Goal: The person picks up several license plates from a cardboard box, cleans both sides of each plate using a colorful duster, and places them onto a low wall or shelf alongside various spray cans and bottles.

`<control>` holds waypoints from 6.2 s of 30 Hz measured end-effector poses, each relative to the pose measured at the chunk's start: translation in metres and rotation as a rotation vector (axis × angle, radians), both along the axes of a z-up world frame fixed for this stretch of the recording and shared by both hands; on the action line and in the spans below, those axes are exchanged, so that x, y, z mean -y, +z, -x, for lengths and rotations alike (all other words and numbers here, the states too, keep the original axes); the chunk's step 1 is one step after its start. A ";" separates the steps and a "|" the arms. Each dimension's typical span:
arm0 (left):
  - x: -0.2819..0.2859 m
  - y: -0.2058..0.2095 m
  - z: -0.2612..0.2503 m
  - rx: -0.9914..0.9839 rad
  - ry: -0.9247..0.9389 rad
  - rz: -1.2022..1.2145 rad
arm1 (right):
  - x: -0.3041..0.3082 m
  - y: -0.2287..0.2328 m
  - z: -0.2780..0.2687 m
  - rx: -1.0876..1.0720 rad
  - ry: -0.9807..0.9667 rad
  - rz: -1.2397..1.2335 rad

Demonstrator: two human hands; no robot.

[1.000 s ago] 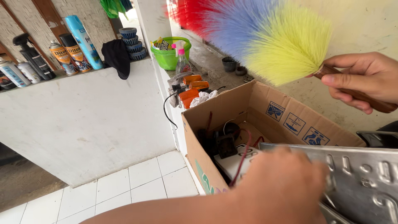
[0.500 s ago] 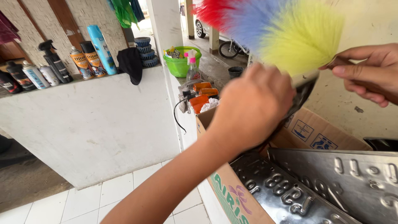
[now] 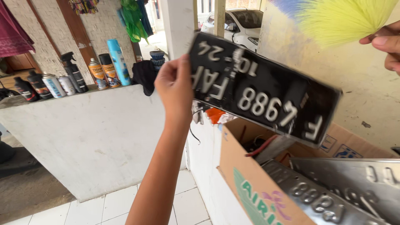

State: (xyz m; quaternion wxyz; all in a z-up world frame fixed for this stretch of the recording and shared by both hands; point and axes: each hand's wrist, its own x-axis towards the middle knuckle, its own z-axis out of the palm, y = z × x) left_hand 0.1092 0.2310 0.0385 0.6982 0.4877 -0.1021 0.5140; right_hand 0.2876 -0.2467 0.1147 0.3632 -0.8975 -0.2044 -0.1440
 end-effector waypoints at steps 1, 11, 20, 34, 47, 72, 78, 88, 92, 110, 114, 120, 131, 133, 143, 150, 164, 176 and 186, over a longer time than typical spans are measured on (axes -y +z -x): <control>-0.013 -0.004 0.002 0.014 -0.037 0.079 | 0.000 -0.002 -0.009 0.042 0.043 -0.030; -0.133 -0.035 0.067 0.025 0.260 0.356 | -0.150 0.021 0.053 0.082 0.066 -0.027; -0.227 -0.150 0.098 -0.232 0.452 0.434 | -0.369 0.000 0.251 -0.063 0.094 0.012; -0.242 -0.316 0.202 -0.586 0.344 0.596 | -0.475 -0.423 0.367 -0.210 0.002 0.164; -0.229 -0.418 0.246 -0.618 0.297 0.605 | -0.488 -0.487 0.452 -0.375 0.185 0.203; -0.155 -0.377 0.337 -0.552 0.692 -0.743 | -0.415 -0.459 0.414 -1.011 0.070 -0.398; -0.118 -0.396 0.364 -0.274 0.702 -1.157 | -0.431 -0.422 0.434 -1.087 0.199 -0.707; -0.101 -0.349 0.399 -0.639 0.346 -0.242 | -0.411 -0.414 0.448 -0.898 0.161 -0.603; -0.122 -0.372 0.364 -0.993 -0.297 0.318 | -0.409 -0.408 0.452 -0.861 0.230 -0.498; -0.126 -0.408 0.340 -0.871 0.045 0.079 | -0.364 -0.453 0.506 -0.409 0.181 0.503; -0.117 -0.406 0.353 -1.039 0.059 0.079 | -0.360 -0.438 0.474 -0.474 -0.047 0.342; -0.118 -0.400 0.358 -1.059 0.101 0.017 | -0.362 -0.444 0.483 -0.304 0.116 0.183; -0.122 -0.406 0.377 -1.135 0.108 0.001 | -0.367 -0.445 0.468 -0.661 0.016 -0.073; -0.123 -0.408 0.379 -1.158 0.081 0.010 | -0.370 -0.451 0.477 -0.594 0.103 -0.011; -0.133 -0.434 0.378 -1.125 0.105 0.073 | -0.389 -0.473 0.490 -0.714 -0.071 0.040; -0.145 -0.424 0.363 -0.925 0.029 0.107 | -0.404 -0.486 0.550 -0.412 0.365 0.126; -0.204 -0.395 0.380 -0.862 0.094 0.466 | -0.433 -0.434 0.453 -0.695 -0.048 -0.023; -0.326 -0.331 0.389 -0.730 -0.019 0.592 | -0.542 -0.423 0.403 -0.951 0.270 -0.300; -0.479 -0.285 0.289 -0.811 0.355 0.318 | -0.646 -0.458 0.257 -0.813 0.482 -0.404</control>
